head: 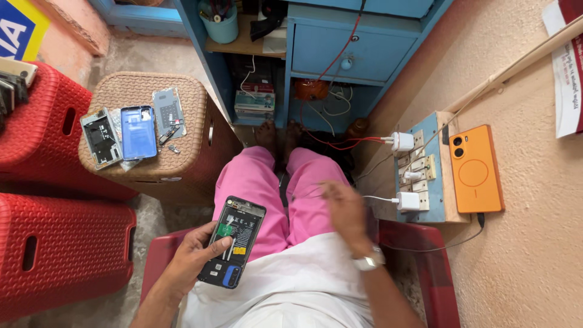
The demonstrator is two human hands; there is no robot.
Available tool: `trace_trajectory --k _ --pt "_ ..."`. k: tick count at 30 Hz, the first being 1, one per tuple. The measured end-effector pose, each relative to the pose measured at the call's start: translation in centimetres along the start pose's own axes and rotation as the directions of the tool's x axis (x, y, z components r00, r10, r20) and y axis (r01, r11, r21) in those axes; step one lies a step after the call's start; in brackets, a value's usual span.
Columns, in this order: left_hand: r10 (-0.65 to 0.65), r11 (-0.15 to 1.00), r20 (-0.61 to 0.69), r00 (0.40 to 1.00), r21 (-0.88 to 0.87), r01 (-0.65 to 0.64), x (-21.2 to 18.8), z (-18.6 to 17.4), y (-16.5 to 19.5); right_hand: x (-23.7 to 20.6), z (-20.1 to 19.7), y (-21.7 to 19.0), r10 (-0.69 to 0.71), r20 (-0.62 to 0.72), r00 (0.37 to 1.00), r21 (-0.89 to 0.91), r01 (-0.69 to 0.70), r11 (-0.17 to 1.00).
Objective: The person removes the back cover of a smartphone, uses a screwdriver to loosen screws on the internal components, and then uses a metal spudger to disconnect a ribbon cable. The person then places the back cover on a nearby stool.
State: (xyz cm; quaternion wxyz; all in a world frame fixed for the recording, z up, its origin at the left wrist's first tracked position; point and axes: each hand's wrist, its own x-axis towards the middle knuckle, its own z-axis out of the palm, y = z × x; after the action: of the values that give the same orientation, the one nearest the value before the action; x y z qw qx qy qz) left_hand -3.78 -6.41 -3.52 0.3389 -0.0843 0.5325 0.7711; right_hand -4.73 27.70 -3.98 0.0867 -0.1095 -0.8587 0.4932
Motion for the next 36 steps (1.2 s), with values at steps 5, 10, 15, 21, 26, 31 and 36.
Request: trace_trajectory --k 5,10,15,21,26,31,36 --pt "0.020 1.000 0.010 1.000 0.018 -0.020 0.0 0.1 -0.1 -0.7 -11.1 -5.2 0.173 -0.140 0.975 0.619 -0.050 0.784" --pt "0.049 0.999 0.004 0.999 0.021 -0.050 -0.4 -0.1 -0.3 -3.6 -17.2 -9.2 -0.005 -0.152 0.988 0.789 0.124 0.602" --pt "0.062 0.998 0.003 0.998 0.013 -0.062 -0.9 -0.4 -0.2 -7.3 -20.4 -9.2 -0.049 -0.143 0.989 0.718 0.138 0.682" --pt "0.051 0.997 -0.026 0.998 0.054 -0.050 -1.3 -0.4 0.1 -11.6 -21.2 -8.9 0.167 -0.208 0.964 0.561 -0.022 0.828" --pt "0.025 0.997 -0.016 1.000 0.071 -0.024 -1.2 -0.5 0.2 -13.6 -20.9 -9.7 0.215 -0.447 0.868 0.185 -0.146 0.972" --pt "-0.001 0.996 -0.020 1.000 0.091 0.003 -1.2 -0.6 -0.1 -13.3 -20.8 -7.7 -0.006 -0.523 0.852 -0.257 -0.151 0.954" --pt "-0.003 0.993 -0.043 0.999 0.117 0.008 -1.3 -0.6 -0.2 -12.3 -20.7 -4.1 -0.133 -0.550 0.824 -0.592 -0.273 0.758"
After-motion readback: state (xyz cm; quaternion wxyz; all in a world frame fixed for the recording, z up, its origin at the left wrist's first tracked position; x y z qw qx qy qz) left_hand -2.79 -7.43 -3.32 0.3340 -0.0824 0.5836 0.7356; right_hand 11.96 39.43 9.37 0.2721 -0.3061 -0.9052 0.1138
